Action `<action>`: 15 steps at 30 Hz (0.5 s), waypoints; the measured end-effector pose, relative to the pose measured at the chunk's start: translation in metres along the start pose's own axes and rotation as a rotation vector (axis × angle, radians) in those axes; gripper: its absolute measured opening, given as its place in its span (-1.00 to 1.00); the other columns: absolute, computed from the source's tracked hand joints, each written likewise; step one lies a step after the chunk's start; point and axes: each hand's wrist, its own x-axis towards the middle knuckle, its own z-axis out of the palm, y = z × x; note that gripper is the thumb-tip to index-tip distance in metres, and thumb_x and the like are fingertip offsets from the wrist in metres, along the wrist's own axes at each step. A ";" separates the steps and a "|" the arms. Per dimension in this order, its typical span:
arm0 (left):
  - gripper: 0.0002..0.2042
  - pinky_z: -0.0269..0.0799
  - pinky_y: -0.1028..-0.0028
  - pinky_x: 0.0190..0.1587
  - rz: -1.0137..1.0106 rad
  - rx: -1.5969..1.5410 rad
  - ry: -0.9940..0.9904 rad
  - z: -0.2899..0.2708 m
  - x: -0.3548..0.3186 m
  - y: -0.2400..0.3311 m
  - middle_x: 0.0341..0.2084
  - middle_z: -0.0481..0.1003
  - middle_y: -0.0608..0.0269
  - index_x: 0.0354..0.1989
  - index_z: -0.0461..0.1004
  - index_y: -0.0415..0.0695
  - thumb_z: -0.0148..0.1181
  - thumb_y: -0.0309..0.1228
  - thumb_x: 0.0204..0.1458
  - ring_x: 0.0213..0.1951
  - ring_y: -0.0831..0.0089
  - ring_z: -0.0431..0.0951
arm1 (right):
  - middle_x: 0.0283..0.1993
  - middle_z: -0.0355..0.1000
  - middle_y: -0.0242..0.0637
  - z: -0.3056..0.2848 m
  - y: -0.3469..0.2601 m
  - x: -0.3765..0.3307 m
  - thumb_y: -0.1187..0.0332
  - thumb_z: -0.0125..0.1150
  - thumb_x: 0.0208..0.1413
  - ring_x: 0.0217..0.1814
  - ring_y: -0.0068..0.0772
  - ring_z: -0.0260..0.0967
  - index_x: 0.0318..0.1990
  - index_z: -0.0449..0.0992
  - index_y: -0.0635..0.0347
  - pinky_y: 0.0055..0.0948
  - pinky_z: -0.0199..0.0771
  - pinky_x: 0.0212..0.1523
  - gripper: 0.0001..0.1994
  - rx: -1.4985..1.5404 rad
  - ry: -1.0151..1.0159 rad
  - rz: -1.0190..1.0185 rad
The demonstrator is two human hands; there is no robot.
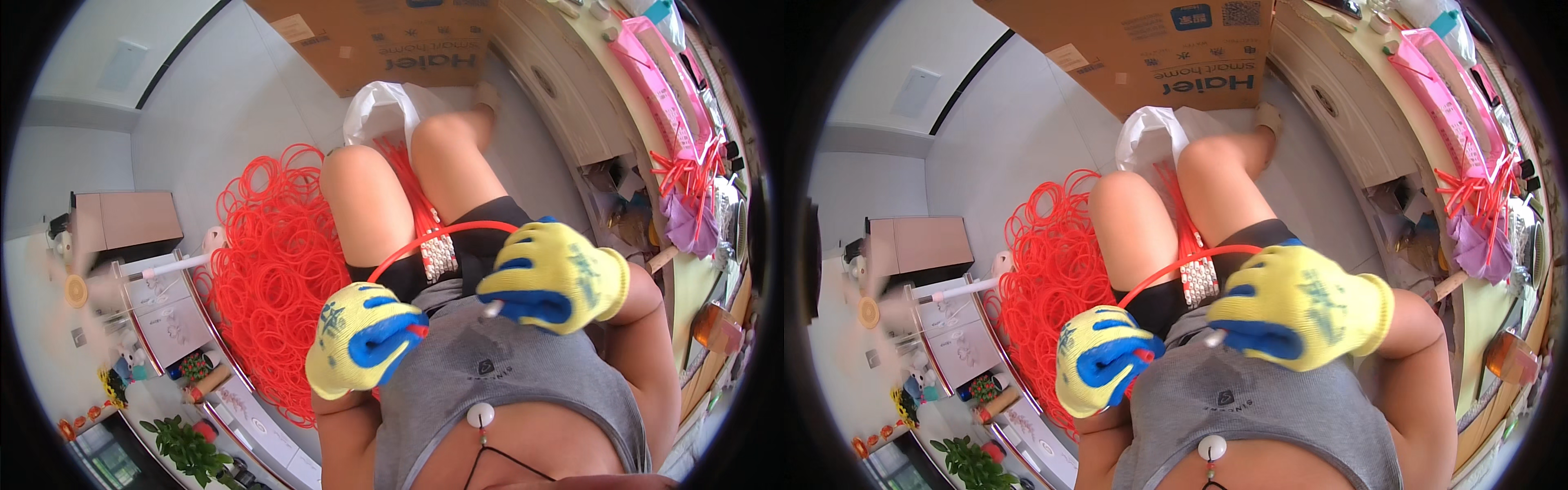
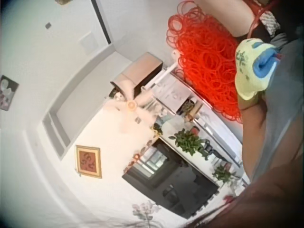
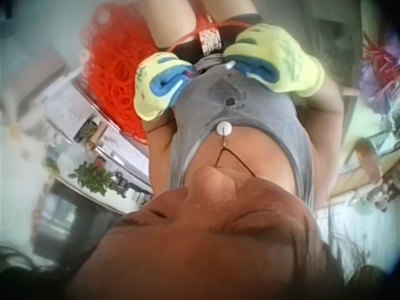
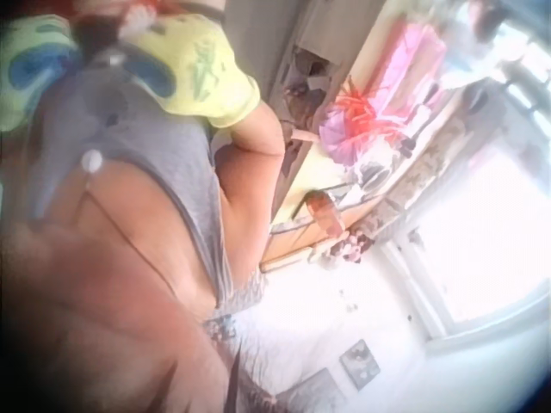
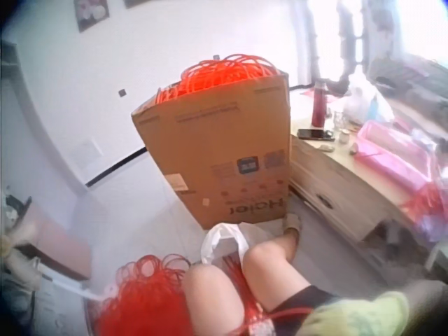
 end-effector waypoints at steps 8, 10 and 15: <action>-0.77 0.48 0.18 -0.26 -0.052 0.181 0.134 0.033 -0.001 0.004 -0.36 0.62 0.14 -0.29 0.64 -0.14 0.42 -0.52 -0.20 -0.35 0.07 0.59 | -0.28 0.51 -0.32 0.029 -0.010 0.013 0.18 0.35 0.01 -0.37 -0.22 0.52 -0.13 0.63 0.01 -0.29 0.48 -0.35 -0.73 -0.235 -0.053 0.096; -0.76 0.52 0.17 -0.19 -0.122 0.184 0.102 0.034 -0.001 0.008 -0.36 0.63 0.07 -0.28 0.68 -0.15 0.38 -0.49 -0.20 -0.30 0.01 0.61 | -0.28 0.52 -0.34 0.041 -0.007 0.009 0.17 0.35 0.00 -0.39 -0.24 0.52 -0.12 0.63 0.02 -0.29 0.48 -0.36 -0.71 -0.289 -0.017 0.105; -0.77 0.52 0.15 -0.19 -0.116 0.207 0.097 0.040 -0.003 0.003 -0.36 0.62 0.07 -0.28 0.66 -0.15 0.36 -0.51 -0.19 -0.31 0.00 0.61 | -0.27 0.55 -0.32 0.045 -0.007 0.011 0.19 0.34 -0.08 -0.38 -0.26 0.53 -0.11 0.63 0.08 -0.31 0.47 -0.35 -0.66 -0.363 -0.067 0.105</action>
